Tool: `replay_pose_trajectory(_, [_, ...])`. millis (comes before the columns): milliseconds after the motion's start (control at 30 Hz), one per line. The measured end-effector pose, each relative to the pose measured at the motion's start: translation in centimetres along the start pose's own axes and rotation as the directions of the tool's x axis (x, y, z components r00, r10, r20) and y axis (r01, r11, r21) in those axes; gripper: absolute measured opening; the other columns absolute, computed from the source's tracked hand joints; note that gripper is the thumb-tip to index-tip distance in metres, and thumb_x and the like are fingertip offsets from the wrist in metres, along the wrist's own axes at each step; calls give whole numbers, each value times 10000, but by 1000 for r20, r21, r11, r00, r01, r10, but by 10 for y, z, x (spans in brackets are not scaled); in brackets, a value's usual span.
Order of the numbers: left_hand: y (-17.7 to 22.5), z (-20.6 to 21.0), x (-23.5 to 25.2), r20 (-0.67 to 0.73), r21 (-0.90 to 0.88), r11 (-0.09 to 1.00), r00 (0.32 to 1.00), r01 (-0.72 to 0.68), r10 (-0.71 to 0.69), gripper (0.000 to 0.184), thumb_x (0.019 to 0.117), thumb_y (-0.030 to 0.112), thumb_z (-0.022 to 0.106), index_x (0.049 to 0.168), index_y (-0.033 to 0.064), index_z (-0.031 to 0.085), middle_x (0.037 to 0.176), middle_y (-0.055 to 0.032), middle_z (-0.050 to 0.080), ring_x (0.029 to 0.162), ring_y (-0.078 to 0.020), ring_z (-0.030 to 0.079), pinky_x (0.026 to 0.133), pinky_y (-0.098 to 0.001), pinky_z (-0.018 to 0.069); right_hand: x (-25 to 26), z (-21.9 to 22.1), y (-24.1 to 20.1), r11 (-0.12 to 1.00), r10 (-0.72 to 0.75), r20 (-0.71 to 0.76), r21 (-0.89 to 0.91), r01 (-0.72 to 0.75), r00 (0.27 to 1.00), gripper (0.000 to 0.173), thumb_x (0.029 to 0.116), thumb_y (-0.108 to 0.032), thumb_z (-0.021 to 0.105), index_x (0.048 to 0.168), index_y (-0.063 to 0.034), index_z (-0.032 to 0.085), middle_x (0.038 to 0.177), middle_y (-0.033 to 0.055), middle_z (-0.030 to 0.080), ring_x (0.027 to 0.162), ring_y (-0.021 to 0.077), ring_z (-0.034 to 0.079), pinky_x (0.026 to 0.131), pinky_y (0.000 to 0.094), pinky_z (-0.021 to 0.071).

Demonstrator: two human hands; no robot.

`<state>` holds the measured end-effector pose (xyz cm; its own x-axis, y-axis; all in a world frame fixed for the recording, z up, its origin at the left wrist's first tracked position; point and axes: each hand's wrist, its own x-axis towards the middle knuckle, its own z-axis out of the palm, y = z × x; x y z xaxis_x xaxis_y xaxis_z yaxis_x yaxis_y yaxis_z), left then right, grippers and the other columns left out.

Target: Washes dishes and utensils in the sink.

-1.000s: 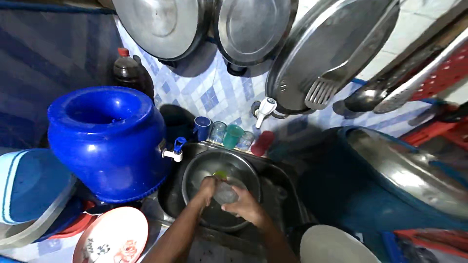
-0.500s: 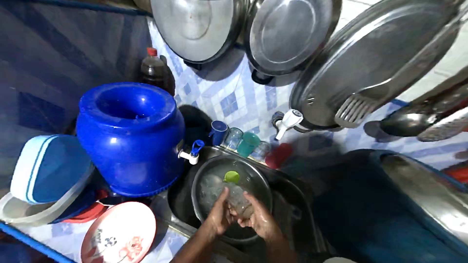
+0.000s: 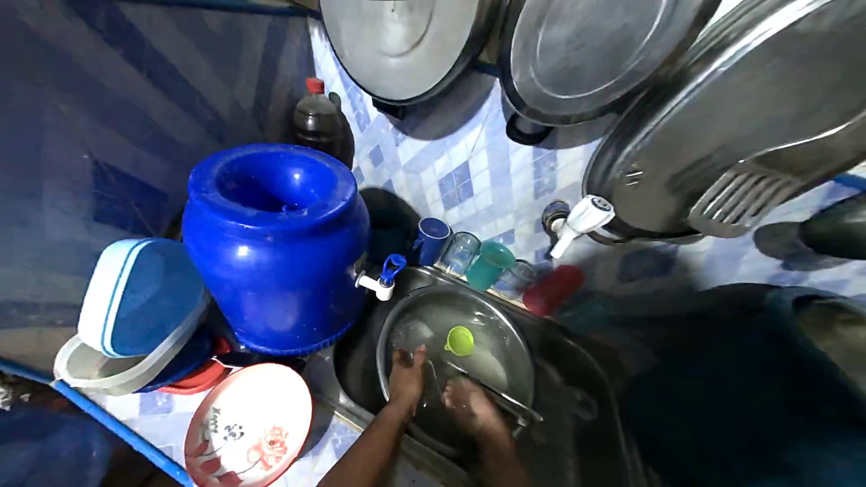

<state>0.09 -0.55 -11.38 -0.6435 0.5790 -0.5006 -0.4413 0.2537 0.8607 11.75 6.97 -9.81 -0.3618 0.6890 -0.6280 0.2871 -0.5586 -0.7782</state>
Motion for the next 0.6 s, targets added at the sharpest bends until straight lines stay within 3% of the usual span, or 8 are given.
replay_pose_trajectory(67, [0, 2, 5, 3, -7, 999, 999, 47, -47, 659, 1012, 330, 650, 1510, 7, 365, 1370, -267, 561, 1212, -362, 599, 1010, -519, 501, -32, 16, -42, 999, -45, 140, 33, 41, 989, 281, 1118, -174, 384, 1194, 36, 555, 918, 106, 633, 738, 165, 644, 675, 302, 566])
replay_pose_trajectory(167, [-2, 3, -3, 60, -76, 990, 992, 118, -114, 446, 1049, 181, 577, 1421, -39, 468, 1275, -248, 596, 1105, -308, 613, 944, -458, 517, -59, 21, -73, 908, -83, 248, -381, 176, 965, 285, 1099, -125, 450, 1255, 52, 610, 1105, 163, 672, 932, 210, 681, 825, 368, 574])
replay_pose_trajectory(233, [-4, 6, 2, 73, -150, 977, 987, 153, -143, 414, 1029, 218, 619, 1338, -48, 546, 1185, -234, 632, 1019, -299, 637, 873, -462, 543, -47, 9, -65, 808, -64, 191, -566, 163, 979, 273, 1086, -136, 481, 1253, 36, 612, 1112, 166, 661, 952, 225, 664, 835, 395, 560])
replay_pose_trajectory(333, [-2, 10, 6, -5, -101, 982, 986, 163, -164, 493, 966, 377, 714, 1223, -34, 624, 1038, -192, 654, 866, -263, 638, 772, -430, 548, -12, -20, -29, 415, 0, 38, -909, 34, 999, 425, 1046, -194, 551, 1393, 52, 549, 1369, 261, 596, 1278, 364, 584, 1087, 519, 456])
replay_pose_trajectory(400, [1, 8, 4, -26, -10, 987, 987, 158, -158, 530, 968, 423, 701, 1222, -38, 640, 1123, -223, 659, 985, -306, 644, 885, -477, 528, -2, -29, -9, 153, 22, 12, -988, 8, 1000, 500, 1062, -220, 534, 1460, 78, 475, 1500, 297, 487, 1414, 430, 461, 1174, 568, 352])
replay_pose_trajectory(433, [-2, 8, 5, -29, 31, 991, 991, 128, -127, 505, 966, 401, 710, 1210, -37, 651, 1135, -227, 663, 1008, -314, 647, 906, -485, 524, -1, -29, -6, 122, 5, 0, -993, 0, 1000, 506, 1060, -221, 533, 1459, 85, 474, 1507, 300, 478, 1421, 436, 453, 1178, 571, 346])
replay_pose_trajectory(500, [-5, 7, 5, -18, 124, 987, 995, 104, -102, 487, 945, 358, 744, 1238, -20, 651, 1191, -225, 667, 1092, -328, 647, 963, -497, 512, 3, -22, -11, 273, 37, 0, -962, -10, 999, 489, 1083, -213, 486, 1481, 70, 456, 1517, 272, 480, 1422, 389, 464, 1181, 534, 354])
replay_pose_trajectory(600, [-4, 7, 6, -23, 182, 976, 992, 123, -121, 497, 941, 318, 750, 1291, -8, 614, 1234, -225, 652, 1144, -341, 632, 984, -508, 504, -8, -1, -34, 733, -58, 107, -670, 115, 993, 358, 1056, -150, 532, 1349, 56, 545, 1175, 225, 646, 993, 288, 668, 873, 440, 562])
